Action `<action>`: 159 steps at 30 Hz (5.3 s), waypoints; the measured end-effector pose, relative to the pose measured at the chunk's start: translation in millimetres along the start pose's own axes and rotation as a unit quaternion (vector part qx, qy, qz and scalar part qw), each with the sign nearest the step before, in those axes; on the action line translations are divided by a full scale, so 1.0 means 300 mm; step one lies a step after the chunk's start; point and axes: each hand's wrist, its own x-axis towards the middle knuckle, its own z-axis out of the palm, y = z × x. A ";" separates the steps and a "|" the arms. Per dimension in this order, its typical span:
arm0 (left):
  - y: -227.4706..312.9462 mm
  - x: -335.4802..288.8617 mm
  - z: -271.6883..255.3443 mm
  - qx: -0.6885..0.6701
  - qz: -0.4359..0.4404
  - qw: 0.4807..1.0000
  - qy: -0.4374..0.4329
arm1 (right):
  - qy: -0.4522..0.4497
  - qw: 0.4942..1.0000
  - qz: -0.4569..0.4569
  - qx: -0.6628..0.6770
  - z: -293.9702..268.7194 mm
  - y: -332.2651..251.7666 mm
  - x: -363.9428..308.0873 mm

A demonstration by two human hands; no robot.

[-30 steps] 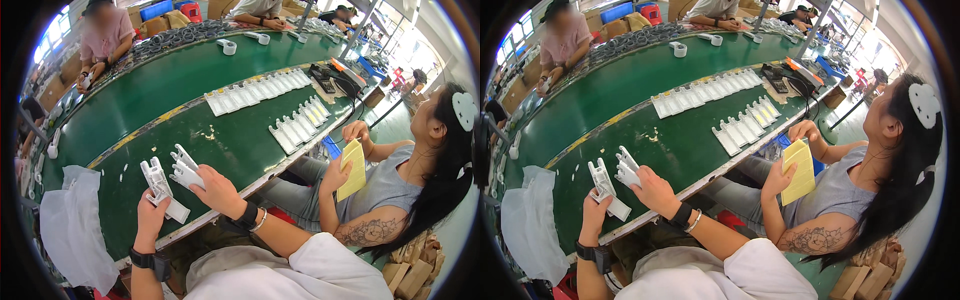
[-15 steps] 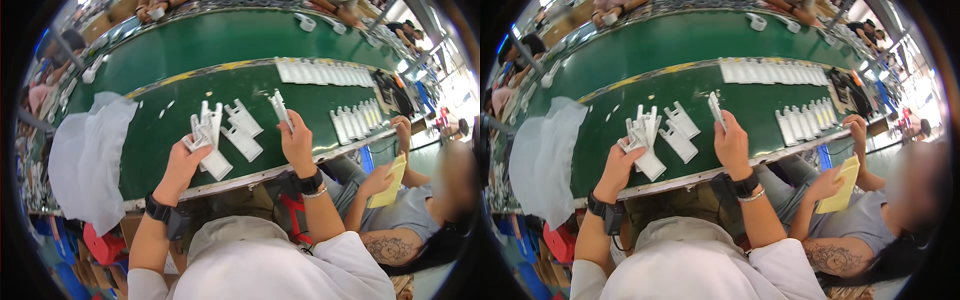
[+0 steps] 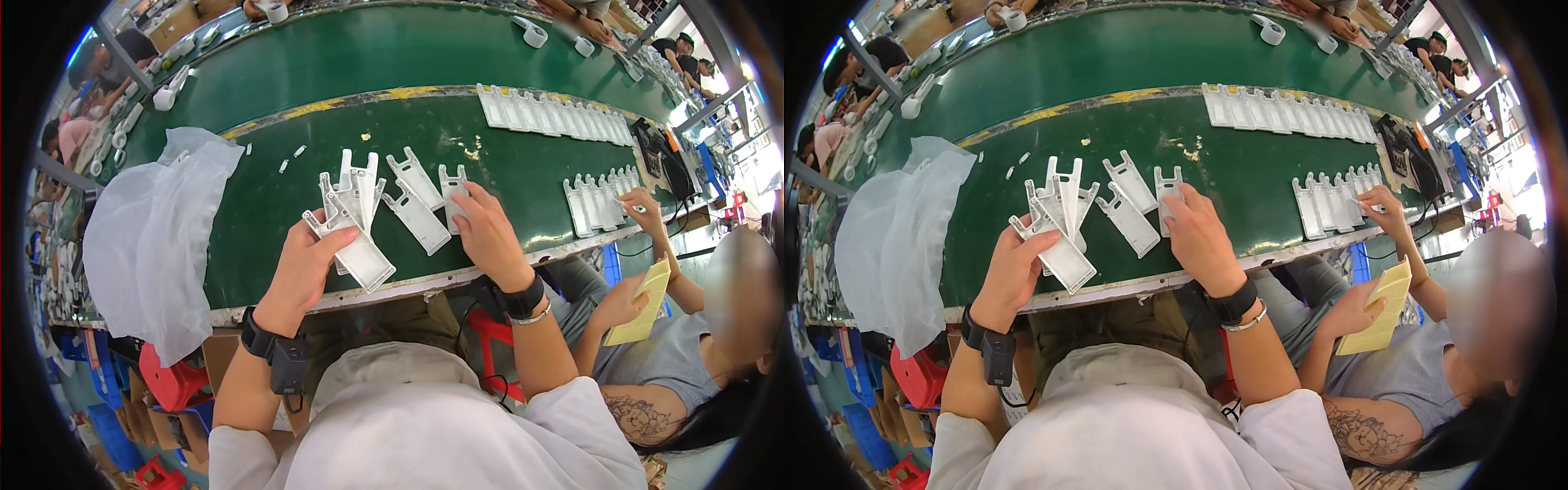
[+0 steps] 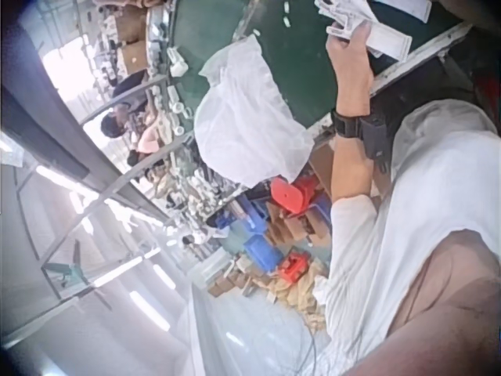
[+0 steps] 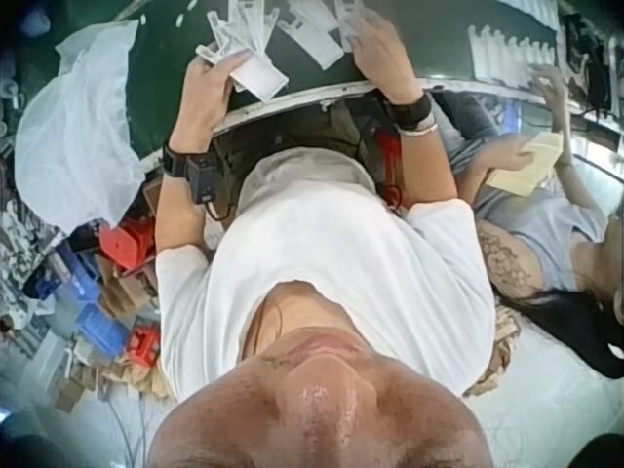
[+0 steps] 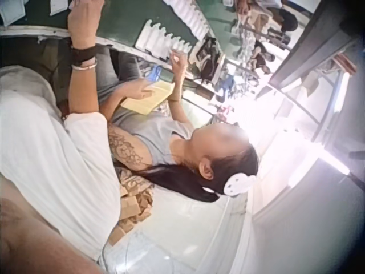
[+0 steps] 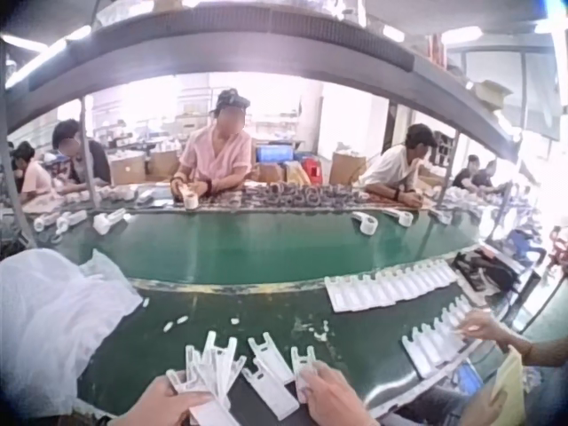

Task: Manually assembling plastic housing units by inserting clips and connecting parts along an industrial assembly line.

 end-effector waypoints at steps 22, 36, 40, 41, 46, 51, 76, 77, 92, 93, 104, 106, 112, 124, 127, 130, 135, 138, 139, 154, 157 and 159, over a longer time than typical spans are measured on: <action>-0.036 -0.066 -0.131 -0.100 0.075 0.989 0.083 | -0.027 0.955 -0.245 -0.166 0.062 -0.190 0.085; -0.079 -0.080 -0.209 -0.097 0.072 0.987 0.101 | -0.042 0.972 -0.189 -0.134 0.050 -0.150 0.074; -0.071 -0.083 -0.179 -0.104 0.061 0.989 0.087 | -0.101 0.976 -0.166 -0.096 0.070 -0.122 0.118; -0.070 -0.087 -0.178 -0.110 0.060 0.988 0.086 | -0.113 0.974 -0.176 -0.086 0.075 -0.118 0.117; -0.068 -0.112 -0.217 -0.102 0.070 0.987 0.102 | -0.057 0.967 -0.224 -0.103 0.059 -0.137 0.039; -0.057 -0.105 -0.221 -0.105 0.074 0.987 0.099 | -0.049 0.965 -0.231 -0.114 0.070 -0.132 0.015; 0.018 -0.048 -0.064 -0.090 -0.002 0.995 -0.053 | -0.043 0.990 -0.117 0.067 0.110 -0.284 -0.014; 0.025 -0.055 -0.072 -0.100 -0.004 0.993 -0.067 | -0.041 0.987 -0.147 0.052 0.123 -0.288 -0.011; -0.011 -0.109 -0.257 0.043 0.045 0.994 0.090 | 0.025 0.982 -0.185 -0.032 0.141 -0.249 0.012; -0.023 -0.103 -0.260 0.063 0.055 0.992 0.091 | 0.006 0.984 -0.177 -0.019 0.137 -0.257 0.009; -0.052 -0.102 -0.278 0.037 0.056 0.990 0.124 | -0.027 0.979 -0.200 0.032 0.152 -0.271 0.037; -0.052 -0.108 -0.280 0.030 0.050 0.991 0.124 | -0.012 0.979 -0.191 0.073 0.134 -0.289 0.048; -0.046 -0.131 -0.305 0.033 0.057 0.989 0.132 | -0.015 0.958 -0.287 -0.004 0.194 -0.379 0.006; -0.065 -0.068 -0.201 0.061 0.045 0.988 0.132 | 0.016 0.970 -0.218 -0.109 0.203 -0.319 0.021; -0.047 -0.017 -0.194 0.151 0.049 0.980 0.121 | -0.005 0.975 -0.200 -0.095 0.183 -0.321 0.023; -0.058 0.003 -0.183 0.325 0.114 0.928 0.145 | 0.036 0.981 -0.184 -0.047 0.158 -0.302 0.011; -0.060 -0.010 -0.178 0.394 0.175 0.884 0.180 | -0.017 0.980 -0.198 0.001 0.149 -0.311 0.002; -0.058 -0.023 -0.162 0.340 0.183 0.908 0.162 | -0.024 0.977 -0.207 0.054 0.149 -0.337 0.017; -0.040 -0.033 -0.151 0.351 0.181 0.901 0.181 | -0.030 0.974 -0.208 0.084 0.147 -0.340 0.025; 0.029 -0.110 -0.240 -0.060 0.080 0.985 0.142 | -0.011 0.964 -0.264 -0.007 0.193 -0.382 0.095; 0.014 -0.081 -0.286 0.027 0.067 0.984 0.163 | -0.006 0.943 -0.325 -0.071 0.237 -0.368 0.104; -0.008 -0.065 -0.314 0.053 0.074 0.982 0.163 | 0.006 0.941 -0.330 -0.072 0.239 -0.375 0.105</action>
